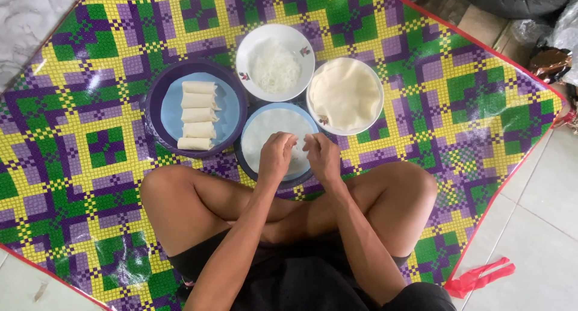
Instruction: Assembling pastry rolls by placing filling on a wrapper and rolling it into a cylinder.
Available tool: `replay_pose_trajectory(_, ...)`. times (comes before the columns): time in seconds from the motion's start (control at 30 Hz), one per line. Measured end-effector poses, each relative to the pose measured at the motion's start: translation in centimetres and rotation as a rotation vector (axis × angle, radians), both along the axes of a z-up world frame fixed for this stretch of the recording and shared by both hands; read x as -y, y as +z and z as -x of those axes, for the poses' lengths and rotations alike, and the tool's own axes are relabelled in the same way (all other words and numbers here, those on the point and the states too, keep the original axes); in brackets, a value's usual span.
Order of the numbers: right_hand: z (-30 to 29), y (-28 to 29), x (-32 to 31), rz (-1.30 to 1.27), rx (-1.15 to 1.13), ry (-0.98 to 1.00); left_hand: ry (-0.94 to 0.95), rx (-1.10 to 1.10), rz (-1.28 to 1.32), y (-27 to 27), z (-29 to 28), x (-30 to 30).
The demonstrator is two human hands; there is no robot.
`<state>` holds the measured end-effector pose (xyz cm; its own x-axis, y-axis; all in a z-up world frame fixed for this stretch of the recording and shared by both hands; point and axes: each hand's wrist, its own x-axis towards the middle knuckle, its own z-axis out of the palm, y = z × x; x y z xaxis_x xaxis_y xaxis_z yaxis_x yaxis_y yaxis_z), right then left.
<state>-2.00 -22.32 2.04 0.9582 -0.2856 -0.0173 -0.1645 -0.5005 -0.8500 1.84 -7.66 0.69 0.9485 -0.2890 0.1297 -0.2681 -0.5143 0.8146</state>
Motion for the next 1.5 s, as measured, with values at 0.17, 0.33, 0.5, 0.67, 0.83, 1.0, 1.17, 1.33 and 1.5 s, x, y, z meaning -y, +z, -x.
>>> replay_pose_trajectory(0.17, -0.3, 0.8, 0.2, -0.070, -0.029, -0.064, 0.061, 0.000, 0.062, 0.6, -0.8, -0.4)
replay_pose_trajectory(0.33, -0.4, 0.4, 0.3, -0.088, 0.002, -0.080, 0.108, -0.047, 0.087, 0.6, -1.4, -1.4)
replay_pose_trajectory(0.5, -0.5, -0.4, 0.6, -0.060, 0.082, -0.014, 0.031, -0.065, 0.129, 0.5, -1.5, -1.4)
replay_pose_trajectory(0.67, -0.4, 1.3, 0.5, -0.106, -0.030, -0.080, 0.106, -0.095, 0.119, 1.5, -1.9, -0.9)
replay_pose_trajectory(0.83, -0.6, -0.8, 0.7, -0.074, 0.002, -0.067, 0.142, -0.116, 0.128, 0.7, -2.0, -1.3)
replay_pose_trajectory(1.0, -0.8, -1.4, 1.1, -0.053, 0.020, -0.076, 0.096, -0.077, 0.127, 0.3, -2.1, -2.2)
replay_pose_trajectory(1.17, -0.8, 2.9, 0.1, -0.097, 0.023, -0.066, 0.172, -0.106, 0.126, 1.9, -2.2, -3.2)
replay_pose_trajectory(1.33, -0.6, 1.3, 0.1, -0.119, 0.008, -0.039, 0.230, -0.118, 0.043, 0.7, -1.8, -4.4)
replay_pose_trajectory(1.5, -0.8, -3.0, 1.0, -0.014, -0.167, -0.077, 0.227, -0.147, -0.009, 0.2, -1.4, -5.2)
